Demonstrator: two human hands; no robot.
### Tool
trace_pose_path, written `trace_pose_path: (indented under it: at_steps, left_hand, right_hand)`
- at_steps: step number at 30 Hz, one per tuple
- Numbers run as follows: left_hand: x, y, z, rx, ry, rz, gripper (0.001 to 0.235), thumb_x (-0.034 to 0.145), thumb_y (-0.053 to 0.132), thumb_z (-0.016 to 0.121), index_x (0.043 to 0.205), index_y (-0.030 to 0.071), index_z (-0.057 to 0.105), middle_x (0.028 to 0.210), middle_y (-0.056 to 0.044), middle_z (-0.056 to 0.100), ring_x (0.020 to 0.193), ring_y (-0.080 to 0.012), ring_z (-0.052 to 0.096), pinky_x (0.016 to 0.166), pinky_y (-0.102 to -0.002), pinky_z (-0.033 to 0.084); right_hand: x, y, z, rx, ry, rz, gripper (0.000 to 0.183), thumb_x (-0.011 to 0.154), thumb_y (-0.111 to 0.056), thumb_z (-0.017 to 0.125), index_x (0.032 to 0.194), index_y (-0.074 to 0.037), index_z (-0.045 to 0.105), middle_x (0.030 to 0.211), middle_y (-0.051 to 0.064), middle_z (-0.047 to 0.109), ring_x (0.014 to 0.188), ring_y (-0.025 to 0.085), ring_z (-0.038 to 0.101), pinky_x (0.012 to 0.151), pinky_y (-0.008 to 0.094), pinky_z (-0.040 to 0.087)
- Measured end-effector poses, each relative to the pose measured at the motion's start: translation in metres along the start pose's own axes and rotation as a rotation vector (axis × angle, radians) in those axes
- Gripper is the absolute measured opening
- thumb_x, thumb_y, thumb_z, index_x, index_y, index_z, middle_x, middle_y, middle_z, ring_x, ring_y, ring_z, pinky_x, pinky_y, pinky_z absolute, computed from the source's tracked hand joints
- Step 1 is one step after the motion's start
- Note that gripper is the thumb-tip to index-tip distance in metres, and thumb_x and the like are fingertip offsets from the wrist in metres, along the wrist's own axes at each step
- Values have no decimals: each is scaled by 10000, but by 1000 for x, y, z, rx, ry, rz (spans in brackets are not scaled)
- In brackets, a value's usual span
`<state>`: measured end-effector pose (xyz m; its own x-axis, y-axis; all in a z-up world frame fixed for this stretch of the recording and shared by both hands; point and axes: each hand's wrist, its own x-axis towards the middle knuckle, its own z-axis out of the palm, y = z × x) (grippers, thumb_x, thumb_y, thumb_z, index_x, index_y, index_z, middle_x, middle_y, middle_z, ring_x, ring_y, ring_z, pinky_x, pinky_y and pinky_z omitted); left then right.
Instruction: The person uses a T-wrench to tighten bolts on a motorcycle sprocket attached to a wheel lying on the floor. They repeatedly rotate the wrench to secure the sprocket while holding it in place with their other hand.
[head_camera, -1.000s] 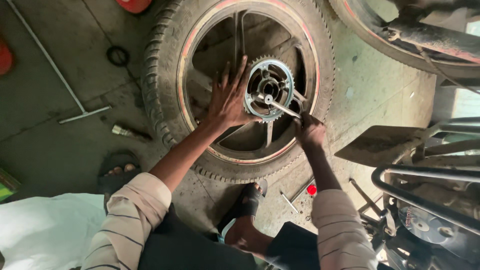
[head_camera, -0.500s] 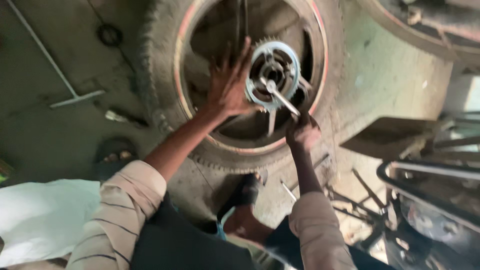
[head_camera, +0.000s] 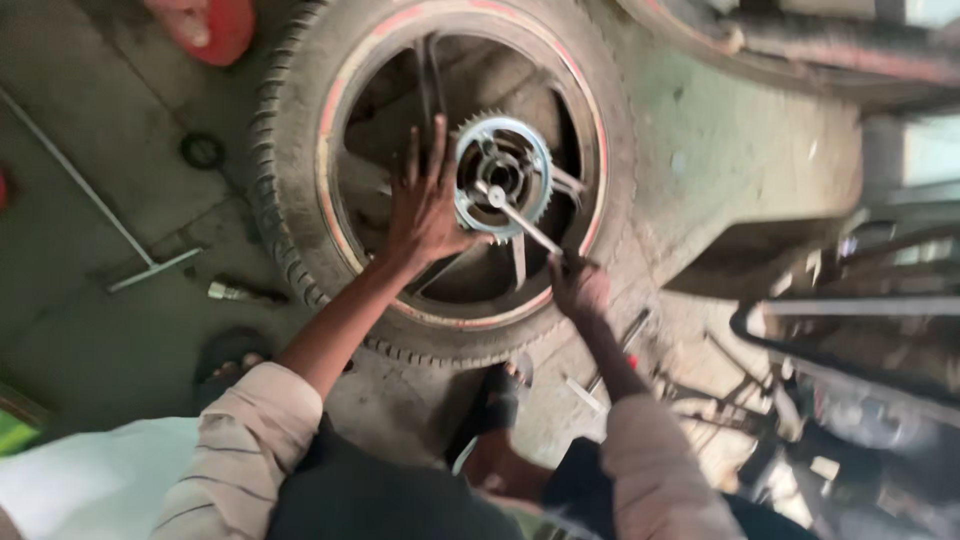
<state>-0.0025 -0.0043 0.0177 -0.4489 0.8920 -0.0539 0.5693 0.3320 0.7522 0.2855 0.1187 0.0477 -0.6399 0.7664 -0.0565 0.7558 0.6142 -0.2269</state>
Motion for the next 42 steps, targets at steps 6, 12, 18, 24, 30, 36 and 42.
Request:
trace_pose_path:
  at_steps: [6,12,18,24,30,36,42]
  left_hand:
    - [8,-5,19,-36,44,176,1561,514,627,981,1603,-76,111,1681,-263,66,1525,-505,197,1189,-658,281]
    - [9,-10,25,-40,66,195,1534,556,634,976,1583,-104,108,1664,-301,111,1510,-486,246,1218,-608,278]
    - [8,-15,32,-10,74,210,1523,590,655,950,1581,-126,97,1658,-326,102,1540,-480,218,1263,-584,251]
    - [9,-19,39,-4,95,263,1523,646,666,961,1589,-128,67,1661,-332,70,1551,-496,184,1294,-571,230]
    - [8,-18,33,-63,78,300,1517,660,638,951,1574,-146,28,1641,-375,56,1540,-528,161,1287,-563,228]
    - [0,-10,17,-91,58,278,1518,614,605,946,1564,-154,39,1635,-386,90,1532,-530,177,1268,-549,230]
    - [0,-6,16,-87,122,278,1495,590,626,944,1557,-131,91,1623,-355,144,1505,-527,210,1239,-595,247]
  right_hand:
    - [-11,16,-2,-17,85,-31,343,1018,-368,657,859,-65,644,765,210,664,718,457,650,598,528,508]
    - [-15,-3,16,-143,225,-9,333,999,-377,600,855,-79,572,715,206,625,657,470,614,592,571,475]
    - [-16,-7,23,-222,269,55,411,1016,-450,563,824,-88,524,671,202,578,629,465,587,609,570,465]
    - [-23,-19,25,-192,240,121,430,1005,-452,567,777,-91,519,678,193,595,631,459,585,632,568,478]
    - [-35,-35,23,-206,282,115,311,938,-401,615,922,-92,631,729,177,664,646,450,639,627,573,503]
    - [-43,-39,15,-210,202,233,286,953,-394,652,879,-118,627,748,189,677,681,467,649,616,594,491]
    - [1,-82,-2,160,136,14,722,955,-484,647,1405,45,452,938,249,724,752,445,713,639,517,571]
